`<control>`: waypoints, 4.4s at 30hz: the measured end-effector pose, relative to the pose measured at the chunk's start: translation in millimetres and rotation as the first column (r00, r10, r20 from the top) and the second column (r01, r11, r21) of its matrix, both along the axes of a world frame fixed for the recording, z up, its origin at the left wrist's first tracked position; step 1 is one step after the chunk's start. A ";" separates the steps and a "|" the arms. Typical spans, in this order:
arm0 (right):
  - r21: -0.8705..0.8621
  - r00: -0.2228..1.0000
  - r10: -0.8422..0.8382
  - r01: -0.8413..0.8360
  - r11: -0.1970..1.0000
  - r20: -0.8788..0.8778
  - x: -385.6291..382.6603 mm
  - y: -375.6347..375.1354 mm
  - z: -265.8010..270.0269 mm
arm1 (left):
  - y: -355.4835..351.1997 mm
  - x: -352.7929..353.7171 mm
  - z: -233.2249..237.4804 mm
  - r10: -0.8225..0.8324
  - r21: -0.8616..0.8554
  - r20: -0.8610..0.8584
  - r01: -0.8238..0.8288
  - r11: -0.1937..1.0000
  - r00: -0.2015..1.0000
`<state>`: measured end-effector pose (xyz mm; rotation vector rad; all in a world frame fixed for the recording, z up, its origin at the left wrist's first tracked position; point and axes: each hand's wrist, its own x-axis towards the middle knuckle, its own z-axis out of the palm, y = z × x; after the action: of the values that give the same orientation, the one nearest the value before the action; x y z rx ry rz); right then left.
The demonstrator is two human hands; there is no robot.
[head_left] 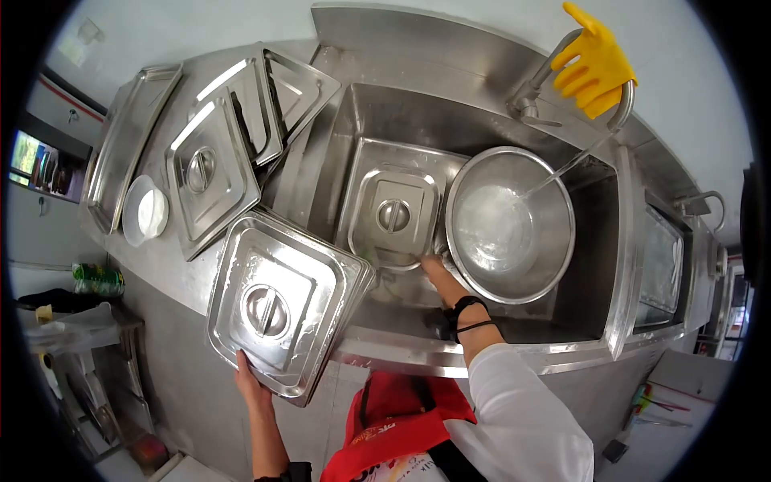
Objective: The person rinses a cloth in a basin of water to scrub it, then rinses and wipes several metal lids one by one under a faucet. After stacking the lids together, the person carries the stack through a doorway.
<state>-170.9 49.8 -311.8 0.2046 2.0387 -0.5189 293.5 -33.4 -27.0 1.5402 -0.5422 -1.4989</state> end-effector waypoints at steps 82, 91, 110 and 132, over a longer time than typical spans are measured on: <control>0.560 -0.076 0.673 -0.627 0.542 -0.736 -204.0 82.1 419.9 | -4.8 2.8 -9.8 -0.172 0.010 -0.210 0.178 0.984 0.962; 0.743 -0.257 0.757 -0.530 0.409 -0.601 -223.0 20.6 350.9 | -2.4 1.4 -10.0 -0.192 -0.031 -0.187 0.190 0.981 0.963; 0.379 0.212 0.837 -0.817 0.435 -0.504 -197.7 142.0 327.0 | -2.5 5.0 -22.6 -0.186 -0.011 -0.200 0.188 0.982 0.962; -0.005 0.672 0.478 -0.583 0.813 -0.566 -140.6 191.9 234.7 | -4.0 4.2 -19.9 -0.195 0.011 -0.201 0.202 0.979 0.960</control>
<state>-311.6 241.7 -77.1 -0.7342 2.4299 -0.4097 297.7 -37.4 -46.9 1.3705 -0.5709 -1.8003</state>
